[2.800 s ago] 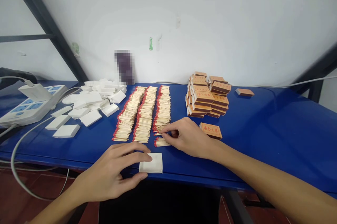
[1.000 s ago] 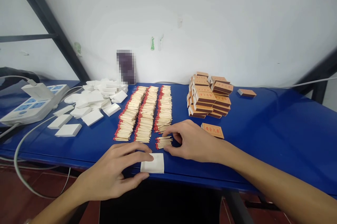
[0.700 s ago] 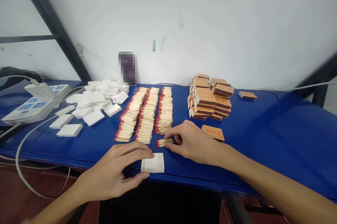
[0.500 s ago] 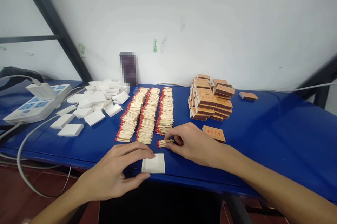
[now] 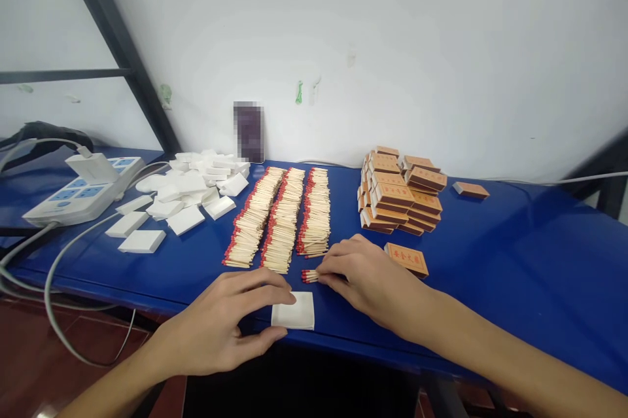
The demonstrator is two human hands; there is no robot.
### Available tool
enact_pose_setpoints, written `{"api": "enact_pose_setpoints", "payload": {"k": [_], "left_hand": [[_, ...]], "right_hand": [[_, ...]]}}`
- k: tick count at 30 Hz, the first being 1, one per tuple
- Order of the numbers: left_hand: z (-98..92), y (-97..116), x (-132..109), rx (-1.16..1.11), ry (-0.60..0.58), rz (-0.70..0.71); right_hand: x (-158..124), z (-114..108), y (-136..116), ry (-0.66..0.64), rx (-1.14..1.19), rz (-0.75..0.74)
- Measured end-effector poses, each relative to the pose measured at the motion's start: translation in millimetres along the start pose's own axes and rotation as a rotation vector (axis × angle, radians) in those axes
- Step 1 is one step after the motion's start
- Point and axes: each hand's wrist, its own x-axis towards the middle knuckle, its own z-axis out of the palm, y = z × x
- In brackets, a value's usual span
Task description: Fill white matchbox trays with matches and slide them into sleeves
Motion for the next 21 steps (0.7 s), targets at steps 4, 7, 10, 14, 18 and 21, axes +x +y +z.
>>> {"api": "enact_pose_setpoints", "payload": {"k": [4, 7, 10, 14, 18, 21], "left_hand": [[0.6, -0.2, -2.2, 0.006, 0.002, 0.006], [0.2, 0.1, -2.0, 0.005, 0.007, 0.008], [-0.4, 0.0, 0.2, 0.001, 0.004, 0.003], [-0.5, -0.8, 1.7, 0.002, -0.001, -0.005], [-0.3, -0.5, 0.6, -0.005, 0.000, -0.003], [0.0, -0.3, 0.2, -0.006, 0.004, -0.001]], "right_hand": [[2.4, -3.5, -0.4, -0.047, 0.057, 0.082], [2.4, -3.3, -2.0, -0.065, 0.111, 0.076], [0.9, -0.7, -4.6, -0.051, 0.100, 0.040], [-2.5, 4.1, -5.1, 0.008, 0.034, 0.003], [-1.0, 2.3, -4.4, -0.010, 0.079, 0.059], [2.6, -1.8, -5.6, -0.048, 0.135, 0.094]]}}
